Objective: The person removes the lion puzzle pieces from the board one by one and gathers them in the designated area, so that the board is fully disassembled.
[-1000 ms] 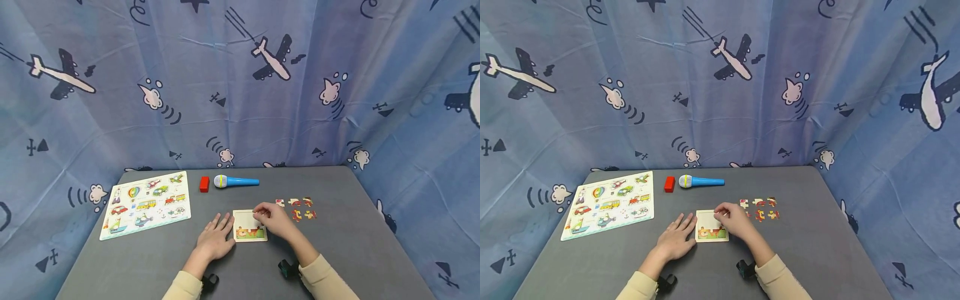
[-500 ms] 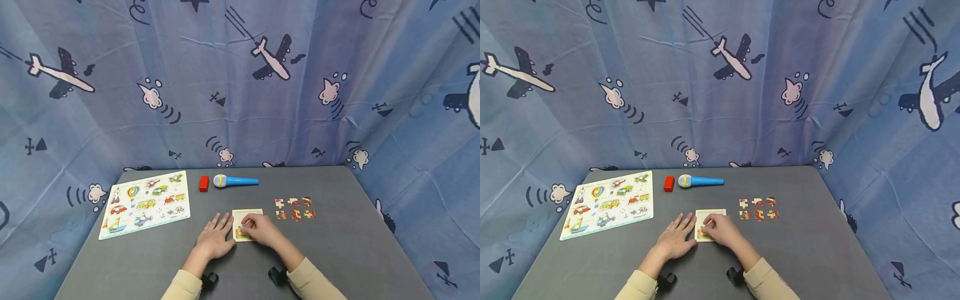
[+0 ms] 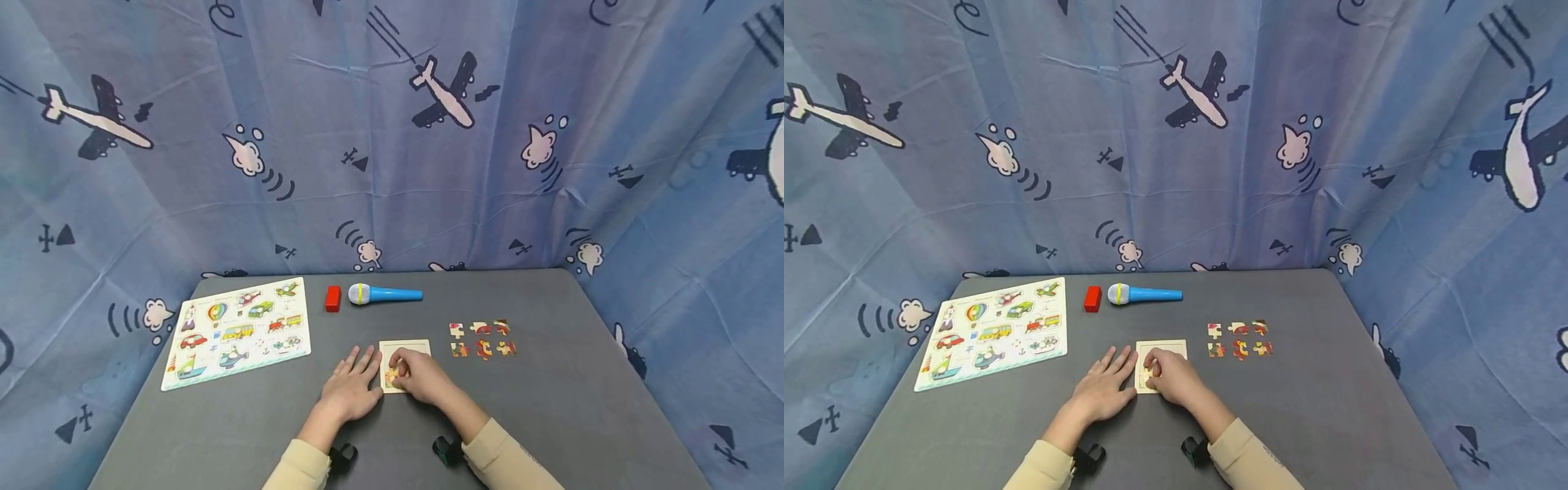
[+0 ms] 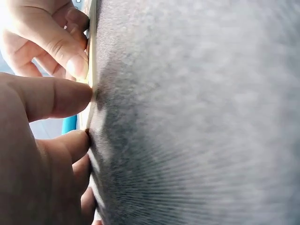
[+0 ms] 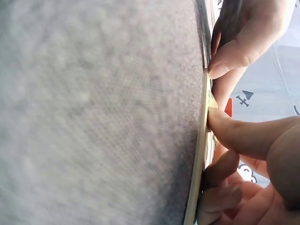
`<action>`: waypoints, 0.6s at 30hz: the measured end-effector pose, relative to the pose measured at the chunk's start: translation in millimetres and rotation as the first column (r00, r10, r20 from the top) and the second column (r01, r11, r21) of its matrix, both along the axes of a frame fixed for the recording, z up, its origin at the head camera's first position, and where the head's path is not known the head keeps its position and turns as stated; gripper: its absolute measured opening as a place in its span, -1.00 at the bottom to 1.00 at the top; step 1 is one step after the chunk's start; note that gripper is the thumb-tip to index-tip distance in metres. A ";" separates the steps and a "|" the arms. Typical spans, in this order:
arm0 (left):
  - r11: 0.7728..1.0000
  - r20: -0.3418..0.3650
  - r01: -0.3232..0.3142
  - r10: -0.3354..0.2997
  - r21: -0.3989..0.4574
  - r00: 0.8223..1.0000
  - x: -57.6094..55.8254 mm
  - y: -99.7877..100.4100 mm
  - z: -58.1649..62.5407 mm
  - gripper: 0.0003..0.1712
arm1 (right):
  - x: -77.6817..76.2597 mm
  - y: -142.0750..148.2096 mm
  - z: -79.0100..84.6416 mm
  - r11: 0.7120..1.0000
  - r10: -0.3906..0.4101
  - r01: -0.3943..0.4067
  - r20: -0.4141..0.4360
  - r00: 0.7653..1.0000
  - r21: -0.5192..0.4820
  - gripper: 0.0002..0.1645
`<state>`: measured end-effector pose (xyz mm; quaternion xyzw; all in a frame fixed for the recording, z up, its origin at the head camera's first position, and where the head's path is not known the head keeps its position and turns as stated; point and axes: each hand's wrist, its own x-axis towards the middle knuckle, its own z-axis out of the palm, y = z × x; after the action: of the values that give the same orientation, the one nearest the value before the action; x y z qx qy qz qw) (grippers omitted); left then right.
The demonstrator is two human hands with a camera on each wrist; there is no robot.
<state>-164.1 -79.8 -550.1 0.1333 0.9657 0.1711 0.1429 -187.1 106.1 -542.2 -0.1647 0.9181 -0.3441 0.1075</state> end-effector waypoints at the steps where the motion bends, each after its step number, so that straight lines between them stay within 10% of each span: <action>1: 1.000 0.001 0.001 -0.001 0.003 1.000 0.3 0.3 1.7 -0.22 | -0.1 -0.2 0.1 1.000 -0.003 0.004 -0.009 1.000 0.013 -0.73; 18: 1.000 0.024 0.003 -0.003 -0.013 1.000 -0.5 1.4 7.6 -0.21 | 1.5 3.5 5.1 0.982 -0.105 0.094 -0.064 0.992 -0.165 -0.80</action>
<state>-164.6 -78.4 -542.5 0.1317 0.9648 0.1664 0.1555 -185.6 109.6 -537.0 -0.1392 0.8975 -0.4162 0.0431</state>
